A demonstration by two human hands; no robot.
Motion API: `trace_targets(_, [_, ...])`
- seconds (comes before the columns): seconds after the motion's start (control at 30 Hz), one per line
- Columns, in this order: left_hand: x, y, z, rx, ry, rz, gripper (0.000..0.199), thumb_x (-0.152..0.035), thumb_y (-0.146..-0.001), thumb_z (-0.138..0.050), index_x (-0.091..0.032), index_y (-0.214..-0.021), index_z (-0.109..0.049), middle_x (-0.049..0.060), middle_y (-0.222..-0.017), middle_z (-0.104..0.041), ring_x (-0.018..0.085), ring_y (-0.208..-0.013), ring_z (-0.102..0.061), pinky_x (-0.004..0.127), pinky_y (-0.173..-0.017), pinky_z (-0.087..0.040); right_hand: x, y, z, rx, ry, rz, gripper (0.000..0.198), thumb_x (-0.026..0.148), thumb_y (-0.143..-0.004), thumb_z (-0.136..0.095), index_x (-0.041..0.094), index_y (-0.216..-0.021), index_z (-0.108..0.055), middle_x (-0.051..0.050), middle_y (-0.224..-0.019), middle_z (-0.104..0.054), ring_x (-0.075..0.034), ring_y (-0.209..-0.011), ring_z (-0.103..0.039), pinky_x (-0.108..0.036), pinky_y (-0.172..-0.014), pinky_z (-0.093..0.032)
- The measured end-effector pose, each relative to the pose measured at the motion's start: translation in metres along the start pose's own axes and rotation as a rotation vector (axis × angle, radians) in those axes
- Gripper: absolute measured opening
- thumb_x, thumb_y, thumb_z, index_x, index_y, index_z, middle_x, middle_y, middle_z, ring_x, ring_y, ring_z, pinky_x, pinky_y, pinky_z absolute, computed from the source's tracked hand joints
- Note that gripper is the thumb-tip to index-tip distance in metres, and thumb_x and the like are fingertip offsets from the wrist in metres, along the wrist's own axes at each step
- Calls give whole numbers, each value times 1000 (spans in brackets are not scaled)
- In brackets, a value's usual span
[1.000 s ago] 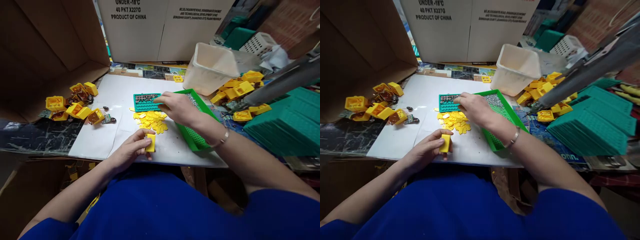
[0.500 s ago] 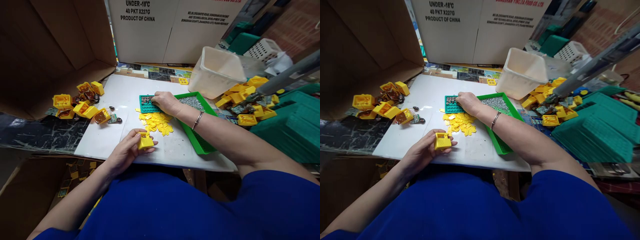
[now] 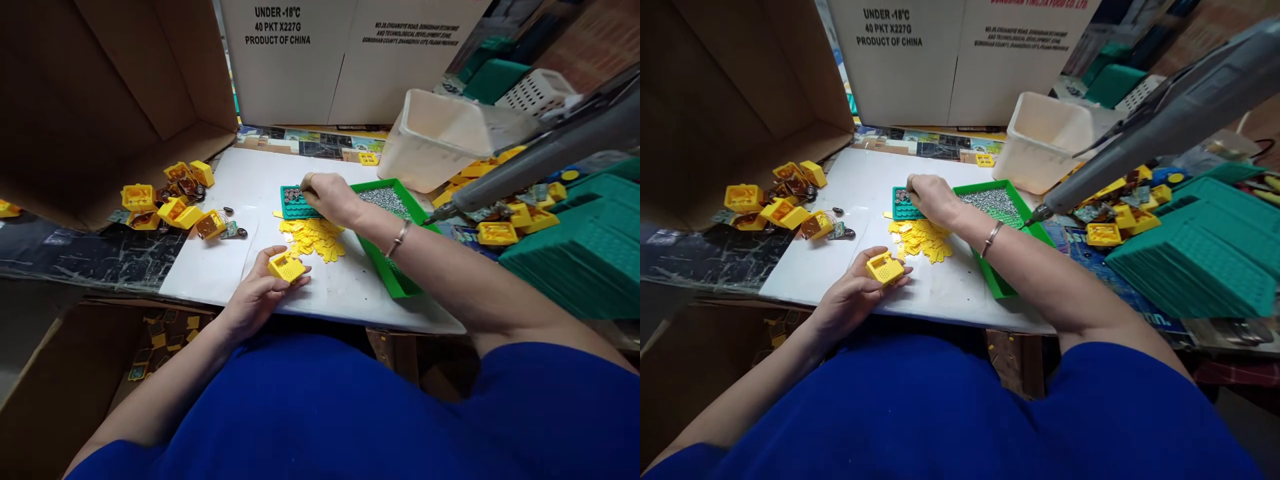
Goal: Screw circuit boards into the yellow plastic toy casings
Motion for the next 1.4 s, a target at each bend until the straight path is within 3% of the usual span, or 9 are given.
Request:
trace_targets(0.13, [4,-4,-6,-40,-20,-73,63,-9,-67,-67,-26,-122,-41,1,-110,-67,19,-106,-68,42,-113,-39,29,46,9,-216,-831,28,13,27,-86,-63,17,-95,-63,-4,-91,-71,-15,-81,-64,-29,-74,-52])
trace_targets(0.23, [6,-7,-13,-56,-32,-135,62,-11,-67,-70,-28,-120,-43,-1,-114,-63,17,-110,-63,35,-106,-43,49,82,-5,-297,-1050,10,14,31,-85,-65,19,-92,-63,-2,-88,-71,-14,-80,-66,-30,-75,-53])
trace_targets(0.43, [11,-7,-25,6,0,-114,52,-8,-70,-67,-25,-114,-46,-3,-104,-64,13,-101,-61,25,-93,-45,55,112,-23,-439,-871,45,8,29,-87,-67,22,-91,-69,-3,-90,-72,-17,-88,-65,-35,-83,-52])
trace_targets(0.63, [12,-4,-27,59,49,-97,50,-6,-68,-66,-22,-113,-52,0,-108,-67,15,-101,-63,29,-93,-48,49,116,-22,-397,-969,175,5,23,-85,-74,24,-90,-73,-2,-87,-69,-14,-86,-64,-30,-81,-53])
trace_targets(0.97, [15,-7,-22,66,77,-115,60,-8,-67,-69,-25,-120,-46,-1,-117,-65,16,-111,-62,37,-110,-42,35,119,-30,-410,-1257,-133,15,32,-79,-79,24,-90,-73,0,-93,-74,-15,-90,-68,-32,-85,-54])
trace_targets(1.1, [15,-9,-17,82,22,-163,60,-10,-69,-70,-27,-121,-44,-1,-118,-63,18,-113,-61,39,-109,-42,39,122,-25,-392,-1187,-146,14,28,-80,-77,22,-91,-72,-1,-91,-73,-15,-88,-68,-32,-85,-54])
trace_targets(1.27, [17,-11,-14,116,-96,-220,61,-15,-73,-71,-29,-125,-41,0,-117,-58,17,-109,-60,35,-102,-44,52,126,-17,-423,-890,-15,4,22,-81,-74,22,-83,-70,-1,-83,-68,-16,-86,-62,-33,-83,-50])
trace_targets(1.4, [16,-13,-13,122,-112,-246,60,-15,-74,-69,-29,-125,-40,0,-118,-56,16,-106,-58,32,-97,-45,50,125,-15,-405,-896,-13,2,22,-85,-68,21,-86,-67,-2,-90,-67,-16,-87,-62,-32,-84,-50])
Point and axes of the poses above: each hand's wrist, its own y-axis away from the middle knuckle, its own z-axis out of the back of the hand, x = y × z, the point moved 6 cm from there along -y, towards the middle knuckle
